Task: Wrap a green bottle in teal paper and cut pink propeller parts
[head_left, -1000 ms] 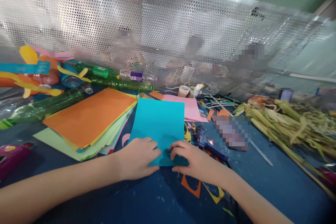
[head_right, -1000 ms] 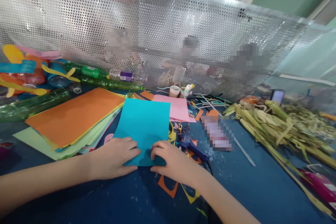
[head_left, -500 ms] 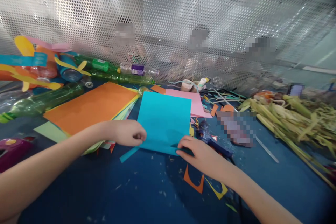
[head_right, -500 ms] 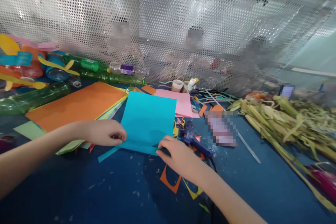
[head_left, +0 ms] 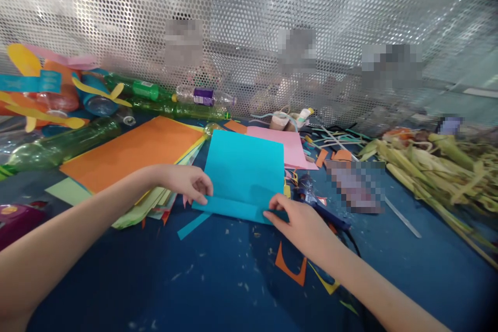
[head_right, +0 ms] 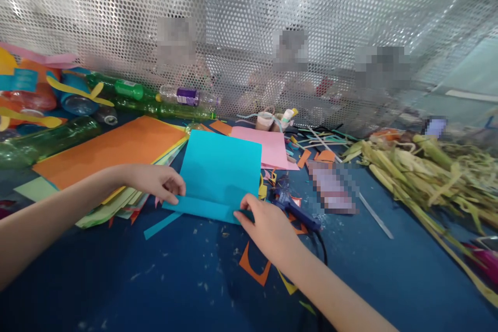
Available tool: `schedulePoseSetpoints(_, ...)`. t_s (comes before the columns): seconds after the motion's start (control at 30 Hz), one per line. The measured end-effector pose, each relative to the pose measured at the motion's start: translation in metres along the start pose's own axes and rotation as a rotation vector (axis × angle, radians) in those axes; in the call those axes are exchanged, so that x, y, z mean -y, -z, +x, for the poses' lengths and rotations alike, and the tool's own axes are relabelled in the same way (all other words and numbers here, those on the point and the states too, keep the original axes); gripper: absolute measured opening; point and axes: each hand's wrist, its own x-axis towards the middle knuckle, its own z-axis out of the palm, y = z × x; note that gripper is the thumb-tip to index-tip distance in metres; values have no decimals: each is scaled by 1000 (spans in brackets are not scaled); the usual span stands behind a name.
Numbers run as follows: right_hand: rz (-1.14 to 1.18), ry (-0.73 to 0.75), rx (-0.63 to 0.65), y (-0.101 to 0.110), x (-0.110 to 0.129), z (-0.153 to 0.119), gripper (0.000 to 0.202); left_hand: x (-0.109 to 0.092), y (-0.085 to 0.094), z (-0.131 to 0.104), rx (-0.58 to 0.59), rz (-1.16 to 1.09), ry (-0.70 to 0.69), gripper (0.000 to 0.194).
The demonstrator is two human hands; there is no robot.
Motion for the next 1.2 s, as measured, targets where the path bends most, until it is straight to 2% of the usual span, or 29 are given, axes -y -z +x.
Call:
schedulePoseSetpoints(0.33,5,-10,34,10,6,-1,16,2,-1,1,11,-8,-27,34)
schedulePoseSetpoints(0.4,29,22,98,17,6,-3,20,0,1,-1,50,-27,-50,35)
schedulePoseSetpoints(0.53,40,182,287,32,8,-12,36,-2,4,-5,138,-69,-101,42)
schedulePoseSetpoints(0.6,24,239,313,33,10,-14,28,-2,5,-6,149,-125,-105,41)
schedulePoseSetpoints(0.67,2,309,284,28,12,-13,12,-1,4,-6,117,-198,-99,40)
schedulePoseSetpoints(0.73,-46,399,202,19,12,-11,13,1,5,-4,-15,-263,-85,39)
schedulePoseSetpoints(0.77,-78,448,142,15,13,-10,16,3,6,-2,-143,-289,-80,38)
schedulePoseSetpoints(0.87,-150,590,-81,6,14,-10,19,12,11,6,-693,-315,-58,38)
schedulePoseSetpoints(0.9,-156,634,-143,5,16,-11,20,16,12,9,-853,-298,-32,39)
schedulePoseSetpoints(0.93,-159,677,-192,5,17,-13,21,20,14,12,-950,-276,0,41)
schedulePoseSetpoints(1.0,-179,753,-244,5,21,-17,24,27,15,17,-1035,-253,37,50)
schedulePoseSetpoints(1.1,-224,845,-260,6,27,-21,27,36,13,23,-1102,-239,78,78)
schedulePoseSetpoints(1.2,-230,893,-311,6,32,-22,26,39,11,25,-1078,-162,100,88)
